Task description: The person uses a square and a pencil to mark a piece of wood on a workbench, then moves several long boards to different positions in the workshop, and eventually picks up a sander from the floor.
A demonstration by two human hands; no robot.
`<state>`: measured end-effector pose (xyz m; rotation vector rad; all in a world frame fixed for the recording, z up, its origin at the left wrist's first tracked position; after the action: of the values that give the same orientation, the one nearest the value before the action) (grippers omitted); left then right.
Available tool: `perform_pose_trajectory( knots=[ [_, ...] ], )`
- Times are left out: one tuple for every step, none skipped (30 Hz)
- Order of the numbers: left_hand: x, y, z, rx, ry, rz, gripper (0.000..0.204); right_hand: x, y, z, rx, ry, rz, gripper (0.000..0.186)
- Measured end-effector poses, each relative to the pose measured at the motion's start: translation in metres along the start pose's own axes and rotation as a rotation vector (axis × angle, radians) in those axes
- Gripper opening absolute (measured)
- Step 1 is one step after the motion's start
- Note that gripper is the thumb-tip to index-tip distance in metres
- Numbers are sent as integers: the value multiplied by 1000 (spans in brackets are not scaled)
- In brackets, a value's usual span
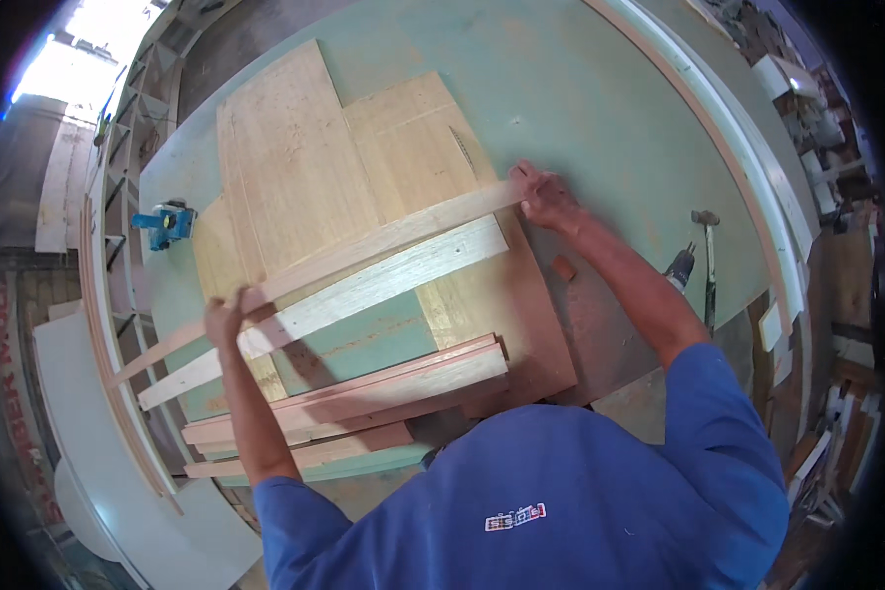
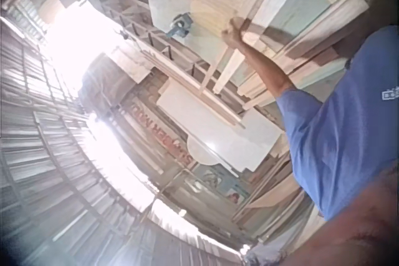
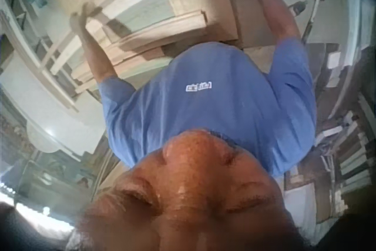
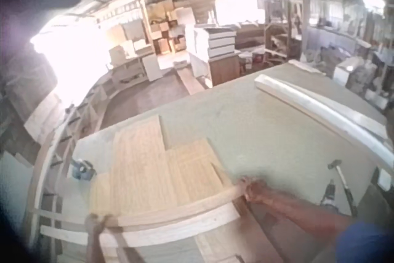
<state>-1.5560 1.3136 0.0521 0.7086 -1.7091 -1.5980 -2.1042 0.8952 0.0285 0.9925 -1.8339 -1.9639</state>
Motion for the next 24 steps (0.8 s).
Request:
perform_pose_trajectory(
  knots=[
    [31, 2, 8, 48, -196, 102, 75, -3, -1, -1, 4, -1, -28, 50],
    [59, 2, 20, 91, -390, 206, 84, -10, 1, -4, -5, 37, -70, 49],
    [100, -5, 31, 65, -512, 145, 93, -8, 1, -1, -16, 55, -99, 49],
    [136, -8, 45, 42, -629, 83, 102, -5, 2, 2, -14, 44, -111, 49],
    [155, -6, 52, 42, -639, 77, 102, -3, 4, 3, -31, 36, -130, 49],
    [164, -20, 56, -117, -564, 86, 104, 0, 4, 3, -51, 31, -147, 49],
    [168, -31, 59, -276, -488, 95, 107, 2, 5, 3, -47, 25, -151, 49],
    [168, -32, 61, -274, -490, 90, 107, 0, 5, 3, -22, 43, -141, 45],
    [165, -30, 61, -237, -465, 78, 106, -1, 6, 2, 4, 59, -130, 42],
    [163, -27, 60, -201, -442, 66, 104, -1, 5, 1, 7, 55, -134, 42],
    [165, -27, 60, -205, -447, 65, 104, -1, 6, 2, 39, 78, -145, 42],
    [166, -27, 59, -215, -439, 50, 102, -1, 7, 4, 70, 102, -155, 42],
    [166, -28, 58, -225, -430, 36, 99, 3, 6, 3, 70, 95, -155, 42],
    [164, -28, 58, -225, -432, 29, 99, 4, 3, 2, 40, 79, -156, 42],
    [162, -28, 58, -218, -427, 24, 97, 4, -1, 0, 11, 64, -156, 42],
    [160, -29, 59, -211, -421, 18, 94, 5, -1, -1, 11, 63, -162, 42],
    [159, -30, 60, -210, -417, 10, 94, 6, 0, 0, 32, 74, -172, 41],
    [158, -32, 61, -205, -408, -21, 92, 5, 0, 0, 53, 86, -182, 41],
    [155, -32, 64, -200, -398, -53, 90, 5, -1, 0, 52, 91, -191, 41],
    [156, -33, 67, -201, -395, -56, 90, 8, -1, -1, 42, 81, -193, 45],
    [159, -32, 71, -171, -421, -52, 89, 9, -1, -2, 31, 72, -195, 49],
    [161, -28, 74, -141, -446, -49, 88, 8, -1, -3, 29, 75, -199, 49],
    [162, -28, 76, -144, -443, -46, 88, 8, 0, -3, 31, 88, -191, 49],
    [162, -28, 77, -157, -429, -39, 86, 7, 0, -3, 34, 100, -183, 48]
  ],
)
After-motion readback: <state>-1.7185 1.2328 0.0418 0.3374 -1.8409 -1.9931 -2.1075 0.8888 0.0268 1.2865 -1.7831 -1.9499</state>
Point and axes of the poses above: each hand's wrist, its own z-axis away from the middle knuckle, its own y-axis out of the back of the hand, x = y × z, the point moved 9 cm from there along -z, towards the middle knuckle, and after that the axes turned 13 degrees about -y, right-handed, at the moved point
